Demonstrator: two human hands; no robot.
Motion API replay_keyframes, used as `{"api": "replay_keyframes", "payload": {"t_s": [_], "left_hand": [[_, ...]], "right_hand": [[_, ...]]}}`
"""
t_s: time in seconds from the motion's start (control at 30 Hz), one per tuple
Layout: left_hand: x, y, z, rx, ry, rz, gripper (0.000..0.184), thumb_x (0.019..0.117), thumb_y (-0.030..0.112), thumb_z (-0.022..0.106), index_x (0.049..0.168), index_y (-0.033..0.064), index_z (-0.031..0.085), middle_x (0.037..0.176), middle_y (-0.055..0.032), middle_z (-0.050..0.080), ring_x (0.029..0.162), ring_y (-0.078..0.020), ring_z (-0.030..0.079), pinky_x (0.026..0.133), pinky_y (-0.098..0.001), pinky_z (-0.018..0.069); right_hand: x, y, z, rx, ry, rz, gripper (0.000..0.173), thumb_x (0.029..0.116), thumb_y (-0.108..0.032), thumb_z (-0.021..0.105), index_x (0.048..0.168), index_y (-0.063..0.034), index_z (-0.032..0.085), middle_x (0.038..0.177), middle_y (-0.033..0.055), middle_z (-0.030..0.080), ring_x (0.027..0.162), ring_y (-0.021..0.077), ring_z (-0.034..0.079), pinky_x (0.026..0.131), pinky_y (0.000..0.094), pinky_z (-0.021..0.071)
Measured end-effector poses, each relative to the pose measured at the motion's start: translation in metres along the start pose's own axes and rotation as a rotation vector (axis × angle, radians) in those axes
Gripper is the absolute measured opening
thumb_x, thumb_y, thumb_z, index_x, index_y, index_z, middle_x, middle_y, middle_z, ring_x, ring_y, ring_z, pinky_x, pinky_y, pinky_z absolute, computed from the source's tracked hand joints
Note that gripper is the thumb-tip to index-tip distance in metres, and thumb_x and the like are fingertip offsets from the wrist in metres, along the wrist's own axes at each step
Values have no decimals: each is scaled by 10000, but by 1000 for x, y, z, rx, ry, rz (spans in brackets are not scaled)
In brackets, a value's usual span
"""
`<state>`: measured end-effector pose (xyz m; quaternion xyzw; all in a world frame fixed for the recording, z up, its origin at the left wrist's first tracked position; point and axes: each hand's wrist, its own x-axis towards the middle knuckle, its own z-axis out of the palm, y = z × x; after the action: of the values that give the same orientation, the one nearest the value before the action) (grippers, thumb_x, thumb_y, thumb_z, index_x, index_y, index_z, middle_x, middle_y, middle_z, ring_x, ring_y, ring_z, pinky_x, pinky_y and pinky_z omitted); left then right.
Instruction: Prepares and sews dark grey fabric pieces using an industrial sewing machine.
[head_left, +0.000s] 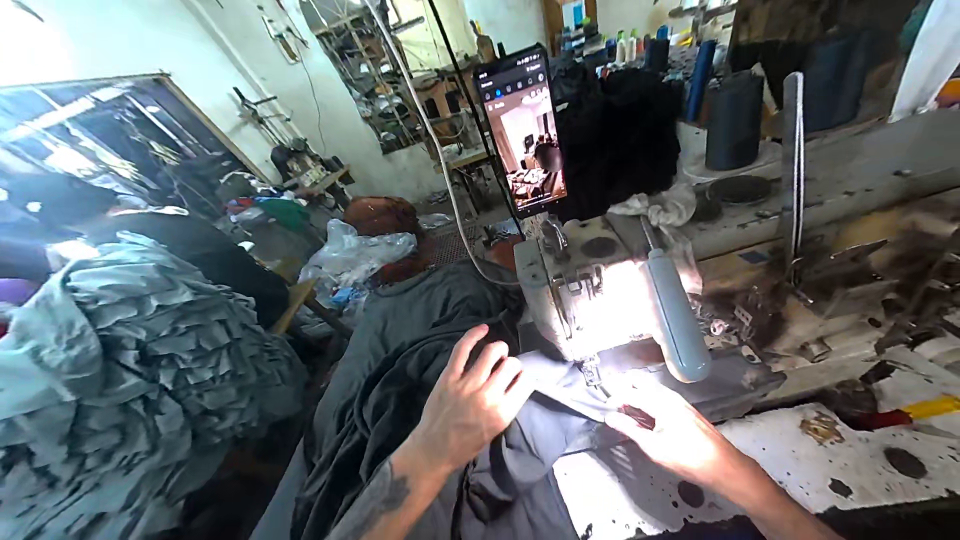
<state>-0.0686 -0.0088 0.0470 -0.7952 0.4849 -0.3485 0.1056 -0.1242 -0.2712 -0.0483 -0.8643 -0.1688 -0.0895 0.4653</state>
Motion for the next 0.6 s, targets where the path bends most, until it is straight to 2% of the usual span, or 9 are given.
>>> {"api": "replay_keyframes", "payload": {"t_s": [0.07, 0.13, 0.2, 0.27, 0.37, 0.47, 0.5, 0.57, 0.6], "left_hand": [[-4, -6, 10, 91, 89, -2, 214, 1005, 70, 510, 895, 121, 687, 862, -50, 686, 931, -253, 665, 1051, -482, 416], [-3, -2, 19, 34, 238, -101, 192, 1008, 101, 540, 897, 107, 696, 889, -59, 709, 912, -229, 667, 1040, -450, 412], [3, 29, 16, -135, 403, -246, 137, 1000, 167, 561, 908, 121, 652, 903, -55, 709, 931, -196, 671, 1059, -395, 416], [2, 72, 19, -335, 446, -359, 90, 1000, 209, 574, 941, 148, 605, 938, -32, 652, 1006, -160, 620, 1085, -320, 392], [-6, 118, 40, -653, 446, -592, 131, 931, 98, 630, 977, 17, 723, 1013, -104, 750, 1093, -140, 677, 1052, -270, 479], [7, 113, 17, -925, 175, -294, 322, 1025, 166, 454, 1119, -1, 713, 1072, -131, 744, 1095, -153, 680, 1054, -313, 472], [14, 101, 13, -920, 88, -177, 354, 1047, 231, 449, 1059, 23, 735, 989, -108, 746, 1011, -164, 693, 1014, -351, 484], [27, 71, 4, -758, -28, -40, 450, 1042, 404, 511, 744, 110, 676, 729, -48, 651, 781, -185, 635, 855, -400, 460], [33, 54, -5, -672, -92, -3, 487, 1013, 462, 548, 676, 127, 660, 692, -41, 634, 759, -199, 624, 836, -422, 452]], "right_hand": [[5, -1, 0, 15, -16, -57, 246, 954, -208, 654, 990, 21, 736, 1135, 195, 681, 969, 270, 674, 842, 418, 553], [11, -4, -2, 108, -91, -40, 260, 970, -222, 640, 1018, 18, 725, 927, 139, 690, 804, 180, 641, 747, 343, 532], [7, -6, 2, 312, -118, -56, 236, 976, -218, 632, 972, 10, 694, 728, 24, 600, 600, 18, 527, 588, 187, 471], [-19, -18, 11, 537, -14, -176, 166, 956, -161, 657, 875, -17, 669, 664, -52, 570, 562, -86, 483, 542, 84, 423], [-63, -19, 20, 666, 5, -195, 83, 948, -69, 665, 917, 8, 664, 672, -22, 589, 539, -75, 478, 515, 81, 416], [-74, -24, 27, 718, 12, -123, 60, 950, -68, 652, 973, -20, 681, 701, -63, 624, 530, -89, 504, 500, 81, 448], [-71, -28, 25, 705, 14, -132, 66, 955, -77, 645, 984, -29, 680, 708, -67, 632, 532, -89, 511, 501, 83, 455], [-52, -30, 20, 686, 11, -162, 79, 965, -85, 638, 986, -23, 683, 723, -69, 635, 543, -86, 527, 508, 88, 471], [-39, -27, 20, 662, 22, -162, 97, 965, -91, 630, 973, -12, 685, 728, -68, 631, 561, -83, 537, 526, 93, 479]]}}
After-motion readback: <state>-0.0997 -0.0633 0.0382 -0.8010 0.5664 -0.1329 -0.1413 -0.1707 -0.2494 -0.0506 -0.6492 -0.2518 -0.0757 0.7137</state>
